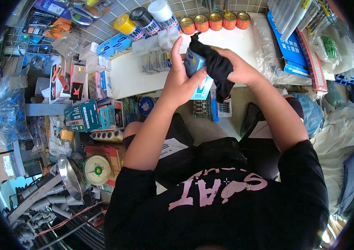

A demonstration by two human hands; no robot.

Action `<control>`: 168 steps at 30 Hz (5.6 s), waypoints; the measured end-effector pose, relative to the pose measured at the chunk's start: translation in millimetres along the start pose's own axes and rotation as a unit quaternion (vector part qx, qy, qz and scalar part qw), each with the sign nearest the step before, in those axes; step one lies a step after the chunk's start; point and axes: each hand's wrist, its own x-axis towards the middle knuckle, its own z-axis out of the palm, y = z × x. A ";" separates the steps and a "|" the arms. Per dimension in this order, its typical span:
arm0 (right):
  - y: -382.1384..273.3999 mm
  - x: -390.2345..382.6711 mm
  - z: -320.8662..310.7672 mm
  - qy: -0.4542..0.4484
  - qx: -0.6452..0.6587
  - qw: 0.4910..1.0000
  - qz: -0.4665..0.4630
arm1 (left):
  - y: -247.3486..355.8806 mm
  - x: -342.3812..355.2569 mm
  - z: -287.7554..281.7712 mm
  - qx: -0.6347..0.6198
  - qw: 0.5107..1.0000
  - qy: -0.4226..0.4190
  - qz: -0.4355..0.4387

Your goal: Inspecting and organizing small boxes and a cloth on a hardware store counter.

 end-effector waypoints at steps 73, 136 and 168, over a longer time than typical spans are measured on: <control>37.3 1.6 36.3 0.117 0.302 0.939 0.116 | -4.3 -12.9 -10.9 0.331 0.913 -0.054 0.230; -10.2 -8.7 76.1 0.101 0.066 0.992 -0.037 | -24.7 -3.2 -28.0 -0.219 0.963 0.117 -0.102; 23.9 -15.7 70.2 0.300 0.088 0.950 0.008 | -4.3 -16.4 9.0 0.042 0.982 -0.104 0.149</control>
